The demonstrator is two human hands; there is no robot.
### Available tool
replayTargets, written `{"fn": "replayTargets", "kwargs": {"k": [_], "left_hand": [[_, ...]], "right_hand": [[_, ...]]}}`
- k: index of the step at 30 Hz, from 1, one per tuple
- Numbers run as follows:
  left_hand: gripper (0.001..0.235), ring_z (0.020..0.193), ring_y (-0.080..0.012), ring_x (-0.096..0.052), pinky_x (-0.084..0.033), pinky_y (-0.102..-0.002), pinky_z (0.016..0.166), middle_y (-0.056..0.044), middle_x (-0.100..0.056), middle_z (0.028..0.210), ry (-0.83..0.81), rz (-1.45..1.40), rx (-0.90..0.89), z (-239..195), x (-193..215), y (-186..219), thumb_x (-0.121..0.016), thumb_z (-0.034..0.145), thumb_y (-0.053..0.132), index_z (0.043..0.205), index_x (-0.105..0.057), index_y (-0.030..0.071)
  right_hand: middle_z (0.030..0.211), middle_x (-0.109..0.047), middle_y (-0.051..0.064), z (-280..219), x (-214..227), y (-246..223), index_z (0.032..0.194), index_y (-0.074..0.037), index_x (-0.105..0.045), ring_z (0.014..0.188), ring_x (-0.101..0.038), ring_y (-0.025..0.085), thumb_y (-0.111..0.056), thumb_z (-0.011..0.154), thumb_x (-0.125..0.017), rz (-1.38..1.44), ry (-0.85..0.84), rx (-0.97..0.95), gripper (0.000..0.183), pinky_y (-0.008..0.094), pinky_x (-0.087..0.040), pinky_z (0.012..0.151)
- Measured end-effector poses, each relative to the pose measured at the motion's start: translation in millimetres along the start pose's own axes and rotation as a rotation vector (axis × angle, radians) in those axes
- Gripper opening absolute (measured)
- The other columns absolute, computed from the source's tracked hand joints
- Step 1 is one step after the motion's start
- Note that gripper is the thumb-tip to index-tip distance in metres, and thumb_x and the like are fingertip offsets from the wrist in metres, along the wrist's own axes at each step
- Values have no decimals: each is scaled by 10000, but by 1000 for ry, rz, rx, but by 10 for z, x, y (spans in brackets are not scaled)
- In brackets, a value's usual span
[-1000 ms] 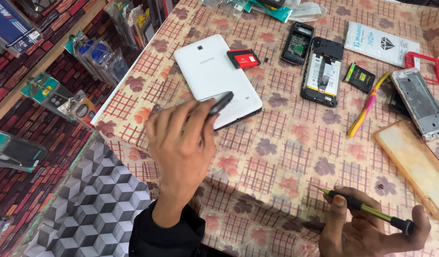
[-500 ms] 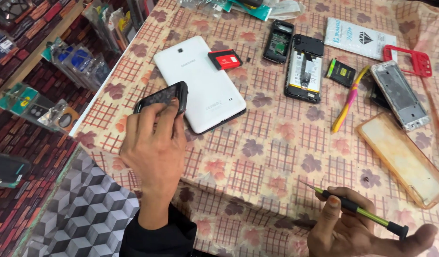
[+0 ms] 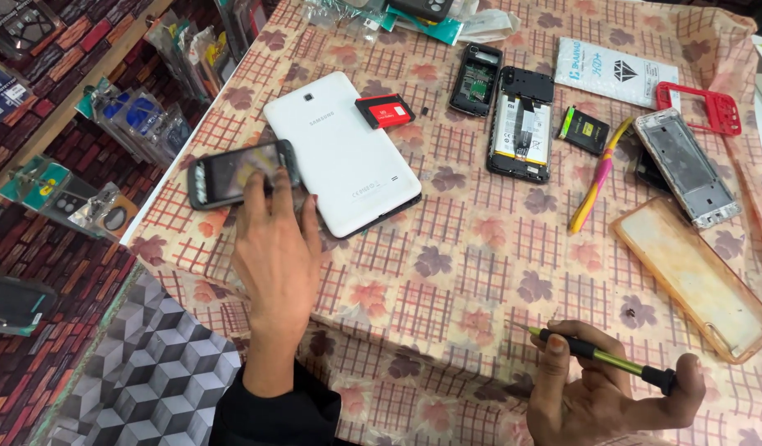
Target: The person disassembles a black mobile phone using a screwdriver, removes the back cover, and extracts the motherboard. They then place the back cover on a white Samsung tablet and proceed to disassemble the tablet, removing its back cover and motherboard. Finally, they handle a disassembled phone frame and motherboard.
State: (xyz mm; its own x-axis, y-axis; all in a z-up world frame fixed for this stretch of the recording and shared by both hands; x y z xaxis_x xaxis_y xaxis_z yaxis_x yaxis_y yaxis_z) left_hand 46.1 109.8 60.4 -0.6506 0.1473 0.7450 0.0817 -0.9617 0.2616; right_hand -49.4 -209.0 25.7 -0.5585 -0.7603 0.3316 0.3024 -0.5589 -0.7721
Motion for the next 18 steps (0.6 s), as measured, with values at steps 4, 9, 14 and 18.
{"fn": "replayTargets", "kwargs": {"k": [4, 9, 14, 18], "left_hand": [[461, 1214, -411, -590, -534, -483, 946, -290, -535, 1442, -120, 0, -30, 40, -96, -14, -611, 1040, 314, 1358, -639, -18], [631, 1290, -460, -463, -400, -612, 1052, -346, -417, 1491, -283, -12, -81, 25, -177, 95, -581, 994, 468, 1456, -552, 40], [813, 1324, -505, -407, -329, -639, 1082, -411, -342, 1450, -297, -70, -251, -40, -197, 291, -628, 891, 573, 1479, -464, 36], [615, 1377, -533, -399, -344, -609, 1133, -396, -357, 1510, -331, -180, -203, -74, -276, 273, -594, 990, 361, 1499, -494, 30]], "right_hand": [[966, -676, 256, -1, 6, 5, 1563, -302, 0, 781, -727, 261, 43, 1107, -636, -5, -6, -5, 855, 362, -655, 798], [972, -675, 259, -25, -1, 23, 1568, -323, 2, 785, -725, 260, 55, 1093, -647, -2, -6, 15, 888, 366, -653, 811], [1001, -672, 272, -24, 4, 32, 1568, -332, 7, 802, -731, 268, 67, 1076, -660, -9, -11, 32, 919, 368, -653, 799], [1008, -666, 282, -17, -15, -6, 1568, -332, 16, 824, -735, 280, 79, 1078, -648, -37, -22, 77, 922, 380, -659, 821]]}}
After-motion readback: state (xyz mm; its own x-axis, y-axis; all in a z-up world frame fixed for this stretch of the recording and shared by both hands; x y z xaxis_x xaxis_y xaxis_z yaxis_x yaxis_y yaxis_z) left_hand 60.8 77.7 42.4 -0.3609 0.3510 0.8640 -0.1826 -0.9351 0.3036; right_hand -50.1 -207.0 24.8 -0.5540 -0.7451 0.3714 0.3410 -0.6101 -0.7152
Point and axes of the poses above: each hand's wrist, its own z-axis towards the middle knuckle, its own x-axis out of the back of the hand, y = z × x, the point moved 5 cm from there along z, towards the middle knuckle
